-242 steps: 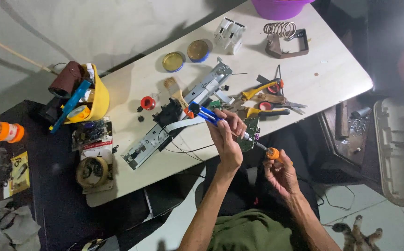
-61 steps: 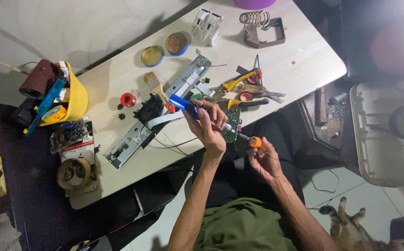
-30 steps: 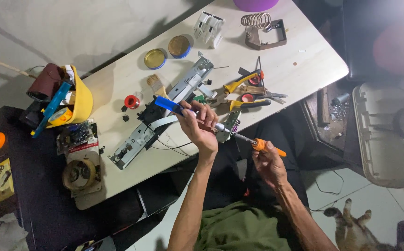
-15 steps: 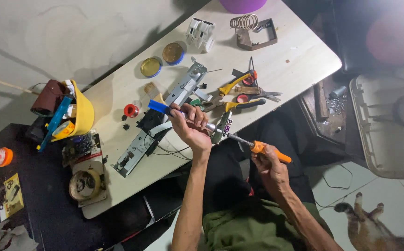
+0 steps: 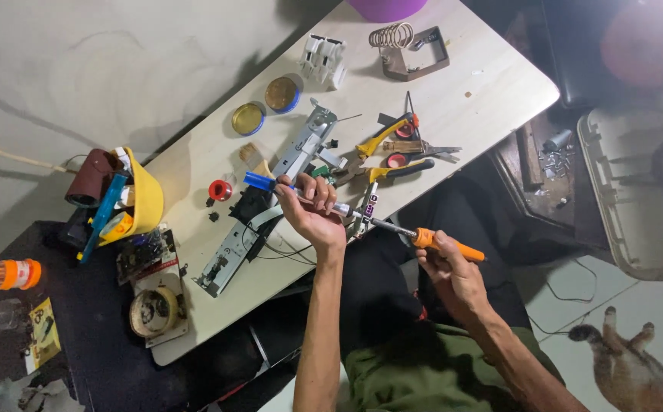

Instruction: Desoldering components from a printed circuit board using a soldering iron and a desoldering pump on a workbench.

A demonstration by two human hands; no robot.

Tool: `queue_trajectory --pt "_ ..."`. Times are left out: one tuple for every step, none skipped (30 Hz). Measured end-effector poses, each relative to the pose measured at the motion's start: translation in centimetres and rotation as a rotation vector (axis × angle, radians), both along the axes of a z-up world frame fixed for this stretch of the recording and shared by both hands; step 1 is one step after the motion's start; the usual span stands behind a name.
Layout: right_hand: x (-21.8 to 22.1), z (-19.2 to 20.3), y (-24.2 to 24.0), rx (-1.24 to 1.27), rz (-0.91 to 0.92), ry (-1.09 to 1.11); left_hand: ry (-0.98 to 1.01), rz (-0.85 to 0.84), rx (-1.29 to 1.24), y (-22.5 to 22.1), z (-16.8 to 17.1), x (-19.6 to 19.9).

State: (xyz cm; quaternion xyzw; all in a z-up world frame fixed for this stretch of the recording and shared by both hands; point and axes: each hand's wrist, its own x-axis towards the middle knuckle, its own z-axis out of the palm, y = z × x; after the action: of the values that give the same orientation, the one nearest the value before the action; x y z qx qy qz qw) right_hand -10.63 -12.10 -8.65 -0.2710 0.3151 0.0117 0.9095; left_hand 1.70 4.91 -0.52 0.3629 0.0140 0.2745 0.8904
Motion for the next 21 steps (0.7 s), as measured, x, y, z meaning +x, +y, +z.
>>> queue_trajectory --pt "0.0 -0.2 -0.1 -0.035 0.002 -0.067 0.011 0.008 0.010 -0.1 0.2 0.0" --pt "-0.1 -0.4 -0.2 -0.071 0.008 -0.134 0.021 0.018 0.019 -0.1 0.4 -0.1" --pt "0.0 -1.2 -0.5 -0.070 0.007 -0.133 0.021 0.018 0.020 -0.1 0.2 0.0" --pt "0.0 -2.1 -0.8 -0.131 0.025 -0.174 0.021 0.009 0.007 0.1 0.1 0.0" --pt "0.0 -2.9 -1.0 -0.192 0.043 -0.214 0.021 0.001 -0.007 0.2 -0.1 0.0" --pt "0.1 -2.2 -0.8 -0.190 0.043 -0.213 0.021 0.001 -0.005 0.3 -0.1 0.0" --pt "0.2 -1.5 -0.7 -0.172 0.022 -0.207 0.022 0.006 -0.008 0.4 -0.2 0.1" --pt "0.2 -0.9 -0.5 -0.154 0.001 -0.199 0.024 0.011 -0.010 0.4 -0.2 0.1" --pt "0.0 0.1 -0.5 -0.152 0.000 -0.197 0.026 0.010 -0.008 0.5 -0.3 0.0" --pt "0.0 1.1 -0.4 -0.100 0.008 -0.138 0.012 0.008 -0.020 0.5 -0.4 0.1" --pt "-0.1 2.2 -0.3 -0.048 0.017 -0.080 -0.002 0.007 -0.032 0.6 -0.4 0.2" --pt "-0.1 2.7 -0.3 -0.046 0.015 -0.079 -0.002 0.006 -0.031 0.6 -0.4 0.1" --pt "-0.1 3.2 -0.2 -0.073 0.021 -0.075 0.004 0.008 -0.021 0.7 -0.3 0.1" --pt "-0.1 3.7 -0.2 -0.101 0.028 -0.072 0.009 0.012 -0.013 0.8 -0.3 0.0" --pt "-0.2 2.9 -0.3 -0.101 0.028 -0.072 0.009 0.011 -0.013 0.7 -0.3 0.1" --pt "-0.3 2.1 -0.4 -0.166 0.024 -0.116 0.009 0.017 -0.019 0.7 -0.3 0.1" --pt "-0.4 1.4 -0.5 -0.231 0.021 -0.159 0.009 0.022 -0.025 0.6 -0.3 0.1" --pt "-0.4 1.4 -0.5 -0.231 0.022 -0.158 0.010 0.023 -0.024 0.6 -0.3 0.0" --pt "-0.4 1.4 -0.5 -0.245 0.023 -0.180 0.012 0.026 -0.022 0.6 -0.2 0.0" --pt "-0.2 1.4 -0.5 -0.258 0.023 -0.205 0.010 0.027 -0.019 0.6 -0.1 0.1" --pt "0.1 2.0 -0.4 -0.258 0.023 -0.207 0.008 0.027 -0.018 0.6 -0.1 0.2"
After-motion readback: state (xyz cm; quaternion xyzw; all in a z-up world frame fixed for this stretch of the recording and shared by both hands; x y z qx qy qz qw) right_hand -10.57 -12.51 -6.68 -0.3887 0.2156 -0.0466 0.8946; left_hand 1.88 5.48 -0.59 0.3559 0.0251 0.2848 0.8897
